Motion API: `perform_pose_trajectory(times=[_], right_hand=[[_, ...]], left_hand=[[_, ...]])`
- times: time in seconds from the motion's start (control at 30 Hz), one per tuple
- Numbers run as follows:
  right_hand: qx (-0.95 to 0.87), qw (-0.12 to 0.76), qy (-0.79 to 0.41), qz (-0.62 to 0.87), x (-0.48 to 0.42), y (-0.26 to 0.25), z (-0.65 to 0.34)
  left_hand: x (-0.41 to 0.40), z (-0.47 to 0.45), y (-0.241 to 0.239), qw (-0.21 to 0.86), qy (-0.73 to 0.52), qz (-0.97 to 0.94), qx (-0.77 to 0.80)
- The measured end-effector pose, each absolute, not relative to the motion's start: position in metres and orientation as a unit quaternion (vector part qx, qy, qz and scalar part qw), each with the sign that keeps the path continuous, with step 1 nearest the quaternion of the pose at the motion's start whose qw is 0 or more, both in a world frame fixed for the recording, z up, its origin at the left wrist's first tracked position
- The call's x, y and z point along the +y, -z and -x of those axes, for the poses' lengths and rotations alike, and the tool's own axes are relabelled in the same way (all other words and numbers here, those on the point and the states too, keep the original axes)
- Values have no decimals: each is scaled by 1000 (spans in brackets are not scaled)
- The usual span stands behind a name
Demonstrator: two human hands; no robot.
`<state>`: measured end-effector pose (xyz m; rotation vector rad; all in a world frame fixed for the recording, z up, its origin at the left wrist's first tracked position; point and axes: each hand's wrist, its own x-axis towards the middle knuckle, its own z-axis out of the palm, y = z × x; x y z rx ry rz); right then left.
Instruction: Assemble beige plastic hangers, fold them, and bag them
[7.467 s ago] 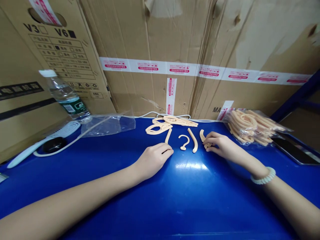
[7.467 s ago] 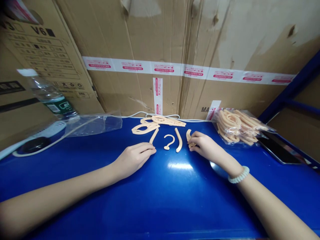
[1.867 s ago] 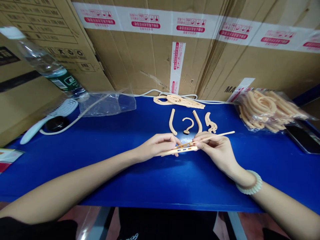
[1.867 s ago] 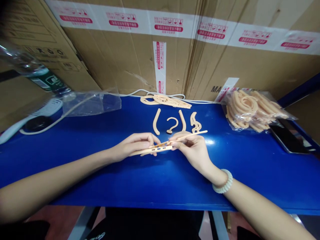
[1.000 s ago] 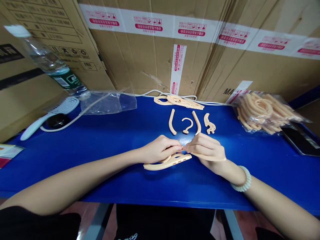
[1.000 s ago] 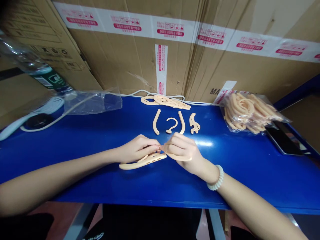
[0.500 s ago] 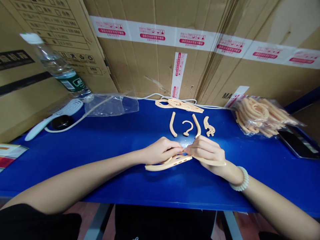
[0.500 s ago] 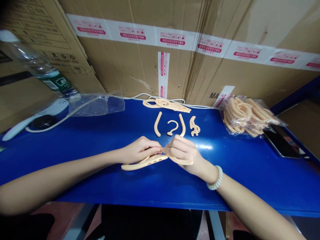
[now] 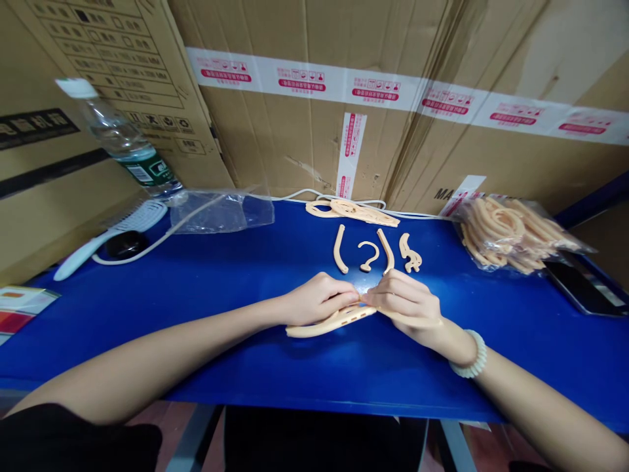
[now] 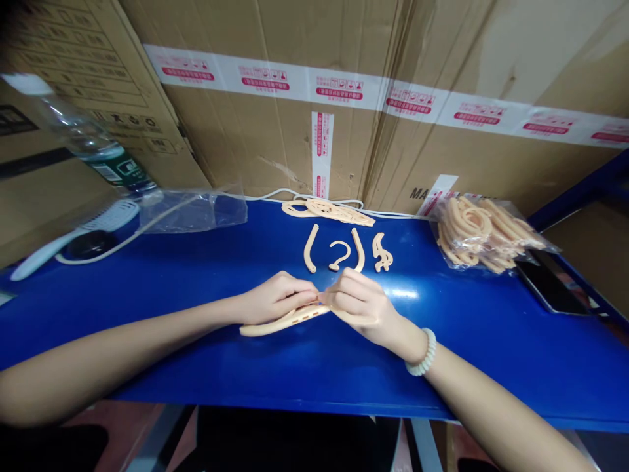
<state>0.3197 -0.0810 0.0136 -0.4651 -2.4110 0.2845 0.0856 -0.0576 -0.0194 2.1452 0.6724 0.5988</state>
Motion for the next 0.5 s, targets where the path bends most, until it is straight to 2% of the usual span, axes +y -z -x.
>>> perform_pose_trajectory(times=[0.1, 0.23, 0.3, 0.4, 0.5], right_hand=[[-914, 340, -94, 202, -84, -20, -320], [-824, 488, -60, 283, -65, -18, -333], [-777, 512, -52, 362, -49, -17, -349], [-741, 444, -82, 498, -27, -19, -378], [-740, 293, -75, 601, -13, -19, -401]], left_hand=[[-58, -86, 19, 461, -223, -810, 286], [-58, -85, 23, 635, -233, -678, 288], [-56, -85, 28, 705, -256, -603, 272], [-52, -85, 34, 762, -295, -526, 237], [-50, -85, 35, 785, -326, -480, 217]])
